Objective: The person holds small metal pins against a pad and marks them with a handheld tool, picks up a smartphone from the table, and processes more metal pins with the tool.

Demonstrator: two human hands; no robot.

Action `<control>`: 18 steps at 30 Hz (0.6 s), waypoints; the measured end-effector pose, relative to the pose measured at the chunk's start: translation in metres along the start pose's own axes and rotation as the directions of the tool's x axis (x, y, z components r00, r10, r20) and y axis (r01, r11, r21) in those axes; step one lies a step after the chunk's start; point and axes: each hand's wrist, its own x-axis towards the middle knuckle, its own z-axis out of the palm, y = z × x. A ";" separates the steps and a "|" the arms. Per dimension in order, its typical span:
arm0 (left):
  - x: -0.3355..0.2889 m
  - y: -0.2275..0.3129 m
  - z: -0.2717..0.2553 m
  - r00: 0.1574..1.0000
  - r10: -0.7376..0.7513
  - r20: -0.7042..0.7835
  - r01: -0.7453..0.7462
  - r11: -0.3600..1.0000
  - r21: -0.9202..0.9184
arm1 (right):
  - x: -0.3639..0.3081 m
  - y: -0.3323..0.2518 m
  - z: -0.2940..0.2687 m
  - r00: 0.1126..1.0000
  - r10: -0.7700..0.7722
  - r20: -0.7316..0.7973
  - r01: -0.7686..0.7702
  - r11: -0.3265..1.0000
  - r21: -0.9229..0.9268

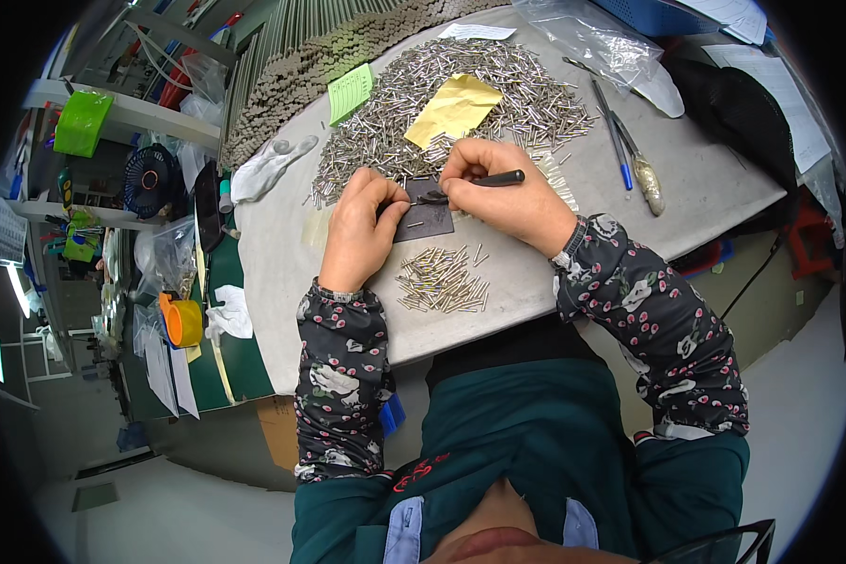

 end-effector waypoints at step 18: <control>-0.001 0.000 -0.001 0.999 -0.033 0.008 0.033 0.999 0.004 | 0.001 0.002 0.001 1.000 0.015 0.010 -0.015 1.000 0.018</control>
